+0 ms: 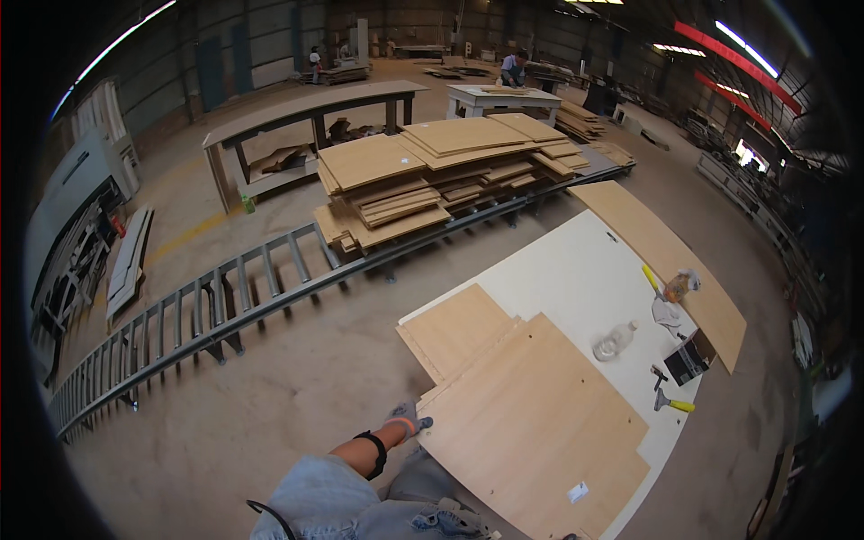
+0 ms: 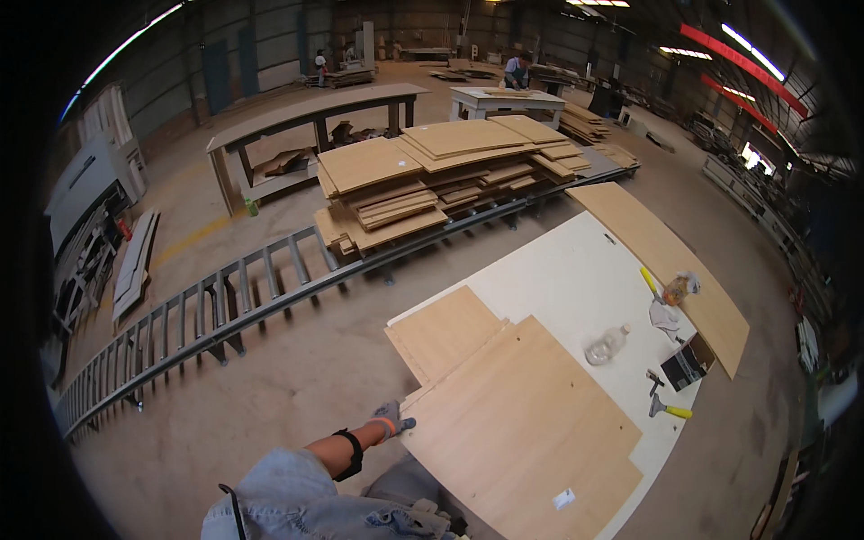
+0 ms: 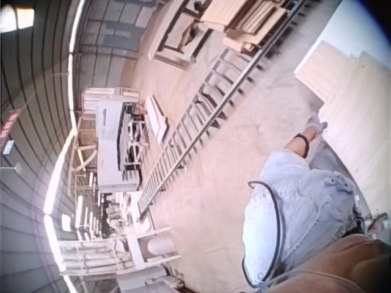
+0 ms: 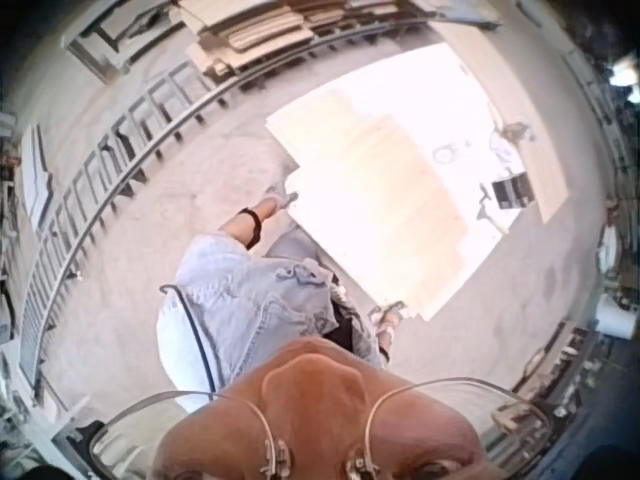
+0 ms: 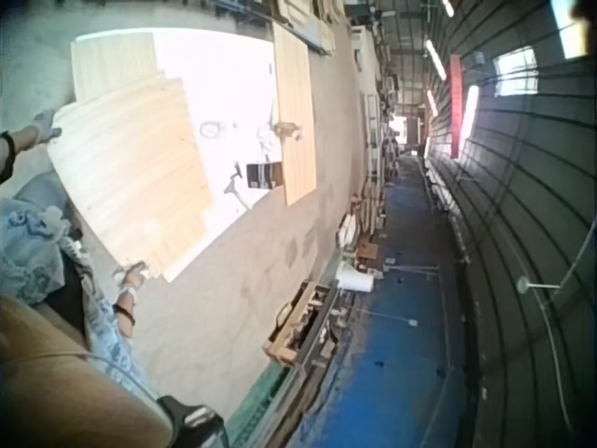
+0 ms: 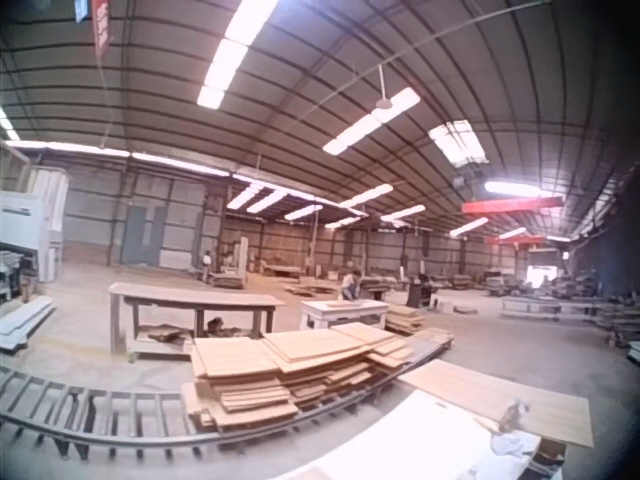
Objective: Cleaning and stacking wood panels on a table in a manufacturing facility.
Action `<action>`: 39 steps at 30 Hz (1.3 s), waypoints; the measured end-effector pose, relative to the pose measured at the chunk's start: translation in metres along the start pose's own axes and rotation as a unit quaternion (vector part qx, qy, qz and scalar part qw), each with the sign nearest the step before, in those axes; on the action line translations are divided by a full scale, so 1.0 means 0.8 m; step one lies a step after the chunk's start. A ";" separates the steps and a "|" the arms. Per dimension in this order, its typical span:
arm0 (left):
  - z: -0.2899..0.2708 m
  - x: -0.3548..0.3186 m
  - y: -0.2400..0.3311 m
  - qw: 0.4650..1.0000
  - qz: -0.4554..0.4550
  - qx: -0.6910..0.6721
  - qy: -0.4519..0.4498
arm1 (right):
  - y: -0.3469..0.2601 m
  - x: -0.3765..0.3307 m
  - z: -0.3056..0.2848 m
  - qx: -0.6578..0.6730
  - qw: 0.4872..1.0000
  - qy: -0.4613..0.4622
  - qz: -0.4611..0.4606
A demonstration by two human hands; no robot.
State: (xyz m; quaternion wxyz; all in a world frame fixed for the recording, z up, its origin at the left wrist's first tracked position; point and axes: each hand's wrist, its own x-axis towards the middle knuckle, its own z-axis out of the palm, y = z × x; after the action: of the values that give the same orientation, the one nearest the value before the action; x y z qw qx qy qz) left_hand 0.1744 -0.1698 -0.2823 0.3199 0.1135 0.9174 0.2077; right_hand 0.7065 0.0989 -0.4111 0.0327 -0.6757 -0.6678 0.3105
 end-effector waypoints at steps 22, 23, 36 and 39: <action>-0.137 -0.081 0.061 0.994 0.057 0.076 -0.050 | -0.127 -0.123 -0.189 0.197 0.977 0.017 -0.075; -0.149 -0.090 0.079 0.993 0.083 0.077 -0.044 | -0.079 -0.092 -0.197 0.058 0.987 0.037 -0.146; -0.339 -0.221 0.170 0.928 0.254 -0.193 -0.190 | -0.295 -0.207 -0.444 0.282 0.934 0.113 -0.188; -0.345 -0.216 0.210 0.926 0.283 -0.220 -0.119 | -0.318 -0.175 -0.466 0.256 0.917 0.154 -0.263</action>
State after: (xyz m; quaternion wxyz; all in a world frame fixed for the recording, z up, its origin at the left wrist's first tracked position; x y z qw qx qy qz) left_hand 0.1450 -0.1643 0.0831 0.3718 0.3194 0.7332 0.4714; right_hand 0.6668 0.1352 0.0586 0.3874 -0.4839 -0.7054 0.3437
